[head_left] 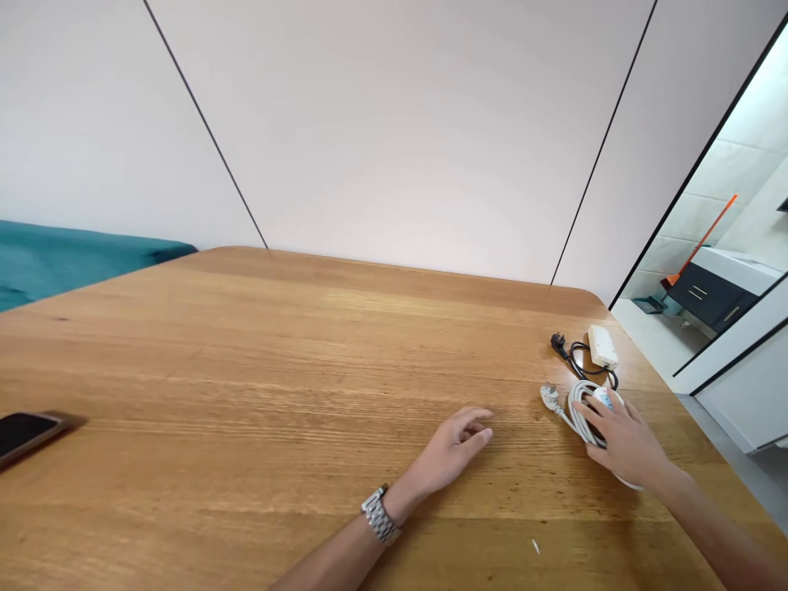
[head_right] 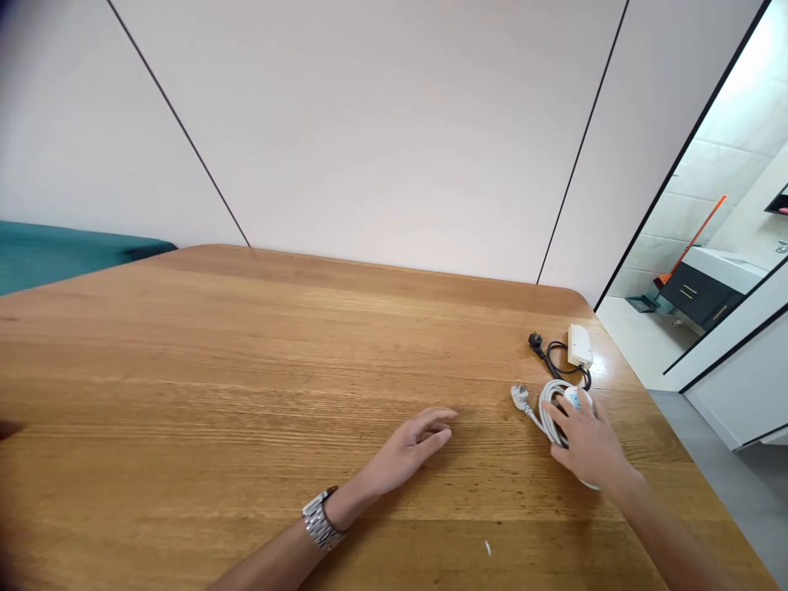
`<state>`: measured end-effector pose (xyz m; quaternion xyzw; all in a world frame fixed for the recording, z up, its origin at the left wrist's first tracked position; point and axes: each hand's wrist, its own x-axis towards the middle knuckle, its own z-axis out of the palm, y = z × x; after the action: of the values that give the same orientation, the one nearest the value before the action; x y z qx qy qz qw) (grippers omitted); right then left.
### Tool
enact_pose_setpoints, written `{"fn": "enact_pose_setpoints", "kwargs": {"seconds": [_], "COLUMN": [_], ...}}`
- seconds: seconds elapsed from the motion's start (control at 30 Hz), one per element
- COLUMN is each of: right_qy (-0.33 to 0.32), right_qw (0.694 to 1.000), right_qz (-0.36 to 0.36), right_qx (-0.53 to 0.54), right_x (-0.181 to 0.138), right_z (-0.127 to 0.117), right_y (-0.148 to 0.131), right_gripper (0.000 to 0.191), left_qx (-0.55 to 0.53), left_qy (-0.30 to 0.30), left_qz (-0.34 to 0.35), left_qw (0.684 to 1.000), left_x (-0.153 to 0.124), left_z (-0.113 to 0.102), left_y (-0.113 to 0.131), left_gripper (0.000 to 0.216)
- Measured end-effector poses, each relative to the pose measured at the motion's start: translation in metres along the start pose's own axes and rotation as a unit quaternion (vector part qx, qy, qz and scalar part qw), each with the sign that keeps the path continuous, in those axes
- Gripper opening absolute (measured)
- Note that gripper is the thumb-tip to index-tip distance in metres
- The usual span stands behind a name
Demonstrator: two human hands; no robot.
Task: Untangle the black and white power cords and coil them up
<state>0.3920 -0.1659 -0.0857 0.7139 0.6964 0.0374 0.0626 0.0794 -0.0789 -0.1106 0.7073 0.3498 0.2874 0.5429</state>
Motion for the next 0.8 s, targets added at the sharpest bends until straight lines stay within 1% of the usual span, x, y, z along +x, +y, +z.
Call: {"fn": "enact_pose_setpoints", "kwargs": {"seconds": [0.07, 0.13, 0.2, 0.3, 0.4, 0.53, 0.57, 0.63, 0.67, 0.73, 0.8], "right_qy": [-0.009, -0.020, -0.032, -0.045, -0.032, 0.004, 0.022, 0.079, 0.112, 0.173, 0.199], "right_qw": [1.000, 0.999, 0.999, 0.997, 0.997, 0.993, 0.992, 0.989, 0.986, 0.975, 0.957], "right_qz": [0.022, 0.034, 0.039, 0.056, 0.070, 0.110, 0.118, 0.123, 0.121, 0.108, 0.103], "right_qx": [-0.013, -0.017, -0.012, -0.007, -0.018, -0.046, -0.046, -0.024, 0.003, 0.091, 0.185], "right_x": [0.006, 0.013, 0.020, 0.028, 0.031, 0.029, 0.028, 0.026, 0.026, 0.028, 0.034], "right_z": [0.005, 0.007, 0.007, 0.007, 0.010, 0.012, 0.011, 0.012, 0.013, 0.019, 0.031], "right_y": [0.018, 0.034, 0.049, 0.063, 0.065, 0.050, 0.043, 0.026, 0.017, -0.003, -0.019], "right_gripper": [0.064, 0.064, 0.066, 0.069, 0.070, 0.075, 0.075, 0.071, 0.070, 0.068, 0.068], "left_qx": [0.062, 0.112, 0.152, 0.197, 0.231, 0.264, 0.268, 0.271, 0.270, 0.270, 0.274], "left_qy": [0.046, 0.084, 0.112, 0.130, 0.126, 0.119, 0.116, 0.111, 0.109, 0.108, 0.108], "left_qz": [0.008, 0.001, -0.016, -0.033, -0.035, -0.033, -0.034, -0.036, -0.037, -0.037, -0.033], "left_qw": [0.997, 0.990, 0.982, 0.971, 0.964, 0.957, 0.956, 0.956, 0.956, 0.956, 0.955], "left_x": [-0.005, -0.007, -0.005, -0.001, 0.001, 0.001, 0.000, 0.000, 0.000, -0.001, -0.001], "left_z": [-0.015, -0.026, -0.031, -0.033, -0.032, -0.029, -0.029, -0.029, -0.028, -0.028, -0.028], "left_y": [-0.002, -0.004, -0.006, -0.009, -0.008, -0.004, -0.003, -0.002, -0.002, -0.002, -0.002], "left_gripper": [0.033, 0.032, 0.033, 0.032, 0.030, 0.026, 0.025, 0.025, 0.025, 0.025, 0.025]}}
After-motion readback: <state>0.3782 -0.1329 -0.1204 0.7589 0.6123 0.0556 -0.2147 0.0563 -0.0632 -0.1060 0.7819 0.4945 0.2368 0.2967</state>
